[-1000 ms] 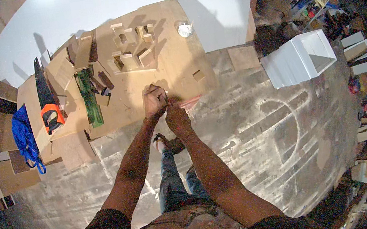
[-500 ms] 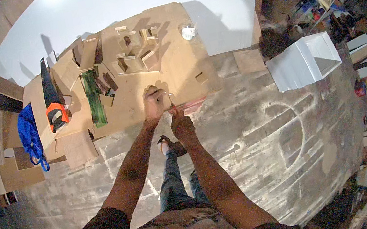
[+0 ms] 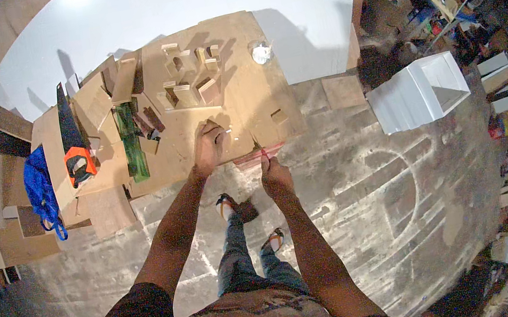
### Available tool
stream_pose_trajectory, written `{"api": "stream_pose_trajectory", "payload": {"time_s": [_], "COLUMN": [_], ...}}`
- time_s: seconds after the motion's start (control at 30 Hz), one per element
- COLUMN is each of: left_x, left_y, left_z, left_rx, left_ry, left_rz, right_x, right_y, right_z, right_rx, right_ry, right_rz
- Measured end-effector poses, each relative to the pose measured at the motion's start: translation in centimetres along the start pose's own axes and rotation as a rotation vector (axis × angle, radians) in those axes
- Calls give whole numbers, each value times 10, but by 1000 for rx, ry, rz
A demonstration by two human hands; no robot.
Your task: The person places small wood blocks into a larger wooden frame, applying glue with a stick and using a small knife to scrape the wood surfaces.
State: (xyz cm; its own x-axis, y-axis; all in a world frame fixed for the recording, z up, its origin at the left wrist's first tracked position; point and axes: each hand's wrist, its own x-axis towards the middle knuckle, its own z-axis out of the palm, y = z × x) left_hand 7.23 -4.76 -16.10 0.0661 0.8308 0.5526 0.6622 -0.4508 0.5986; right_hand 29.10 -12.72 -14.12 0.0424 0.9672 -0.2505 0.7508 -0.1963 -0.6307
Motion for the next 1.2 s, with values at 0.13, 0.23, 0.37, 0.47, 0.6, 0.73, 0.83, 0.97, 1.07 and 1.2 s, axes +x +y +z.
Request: {"api": "stream_pose_trajectory", "payload": {"time_s": [0.13, 0.23, 0.37, 0.47, 0.6, 0.73, 0.83, 0.97, 1.07, 1.2], "left_x": [7, 7, 3, 2, 4, 1, 2, 2, 2, 1], "left_y": [-5, -9, -13, -17, -16, -19, -14, -16, -14, -18], "left_z": [2, 7, 9, 9, 13, 12, 12, 10, 10, 9], "left_rx": [-26, -75, -85, -96, -88, -73, -84, -97, -109, -117], "left_ry": [-39, -17, -32, -31, -17, 13, 3, 6, 11, -7], "left_rz": [-22, -3, -39, -41, -9, -15, -31, -36, -49, -54], "right_x": [-7, -9, -12, 1, 19, 40, 49, 56, 47, 28], "right_y": [4, 16, 8, -15, -6, 12, 15, 14, 9, -26], "right_z": [3, 17, 26, 28, 26, 15, -8, -11, -3, 25], "right_rx": [-35, -80, -117, -41, -124, -93, -9, 89, 98, 60], "right_ry": [2, 46, 131, -87, -73, -184, -195, -119, -8, -42], "right_rz": [8, -126, -324, -136, -204, -193, -104, -10, -174, -130]}}
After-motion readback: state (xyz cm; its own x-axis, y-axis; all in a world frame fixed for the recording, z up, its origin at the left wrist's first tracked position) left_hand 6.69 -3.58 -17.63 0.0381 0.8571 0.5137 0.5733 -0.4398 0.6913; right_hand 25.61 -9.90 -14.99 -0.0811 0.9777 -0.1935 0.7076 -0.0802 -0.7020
